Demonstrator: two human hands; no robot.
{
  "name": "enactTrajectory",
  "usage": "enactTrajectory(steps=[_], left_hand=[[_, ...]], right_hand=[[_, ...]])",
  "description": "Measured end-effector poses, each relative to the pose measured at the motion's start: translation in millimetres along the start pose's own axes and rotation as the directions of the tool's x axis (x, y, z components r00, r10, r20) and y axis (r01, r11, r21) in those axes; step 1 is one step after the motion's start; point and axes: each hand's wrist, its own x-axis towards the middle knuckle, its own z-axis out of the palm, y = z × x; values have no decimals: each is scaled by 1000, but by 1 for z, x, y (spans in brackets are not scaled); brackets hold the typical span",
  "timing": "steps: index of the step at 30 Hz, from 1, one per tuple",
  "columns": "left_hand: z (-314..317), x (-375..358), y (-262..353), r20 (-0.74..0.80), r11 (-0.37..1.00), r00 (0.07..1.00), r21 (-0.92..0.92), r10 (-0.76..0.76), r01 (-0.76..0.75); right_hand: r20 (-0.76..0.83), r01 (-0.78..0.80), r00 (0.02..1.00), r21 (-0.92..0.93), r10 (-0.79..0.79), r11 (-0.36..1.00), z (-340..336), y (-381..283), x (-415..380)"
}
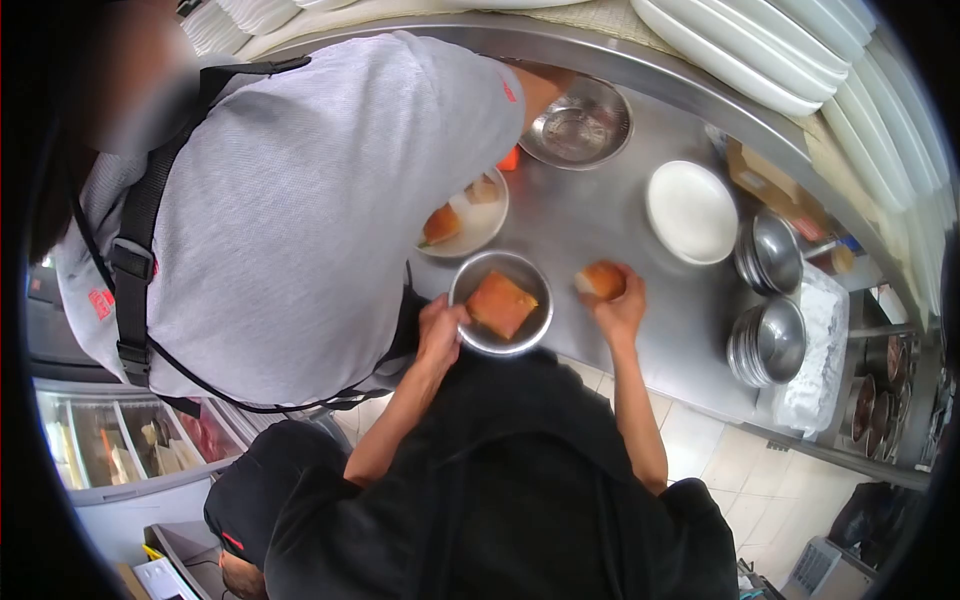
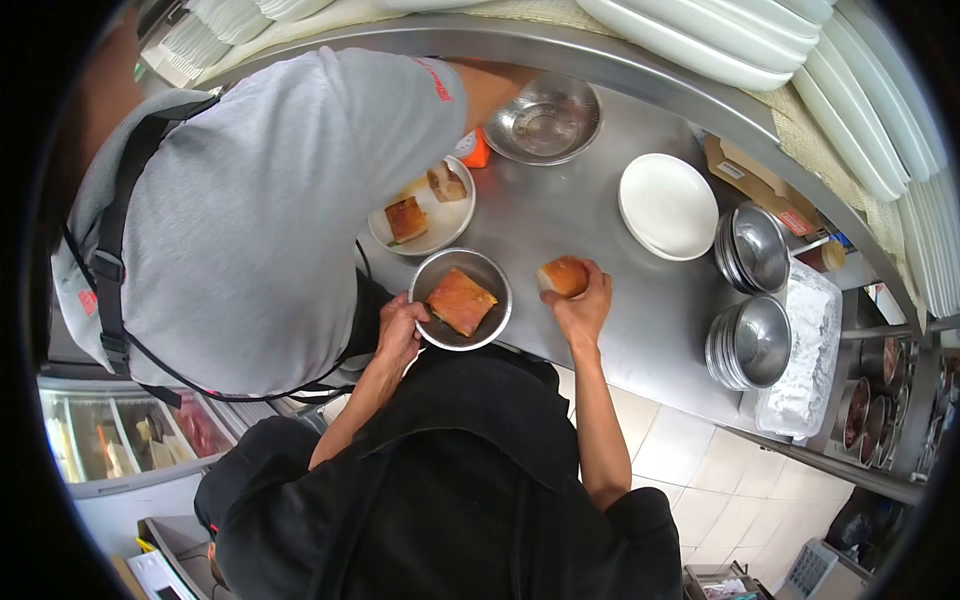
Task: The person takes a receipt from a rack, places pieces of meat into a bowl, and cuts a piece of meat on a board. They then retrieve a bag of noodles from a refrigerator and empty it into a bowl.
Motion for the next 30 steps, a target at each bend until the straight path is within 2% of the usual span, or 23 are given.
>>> enactTrajectory(steps=[4,7,10,13,19,22,25,30], left_hand=[[1,-1,1,22,999,999,-44,-23,24],[1,-1,2,25,998,999,-46,-29,30],[-3,3,-5,17,999,999,-34,-27,27],[1,5,-5,9,1000,1000,-13,-28,28],[5,4,-1,1,998,999,-42,-45,45],[4,8,0,8,998,999,-47,-48,49],[8,8,5,16,998,998,-29,-54,54],[16,11,5,30,998,999,-38,-45,46]], right_hand=[[9,43,999,-65,-42,997,2,-3,-1],[64,34,998,-71,-30,997,0,-9,-1],[60,58,997,-20,-57,998,0,-5,-1],[67,114,992,-47,-110,992,-2,2,3],[-11,151,988,-103,-153,983,-10,17,0],[-1,108,994,-95,-108,990,-21,18,-3],[60,-98,995,253,86,962,-31,15,-3],[13,-97,995,271,97,958,-42,19,5]])
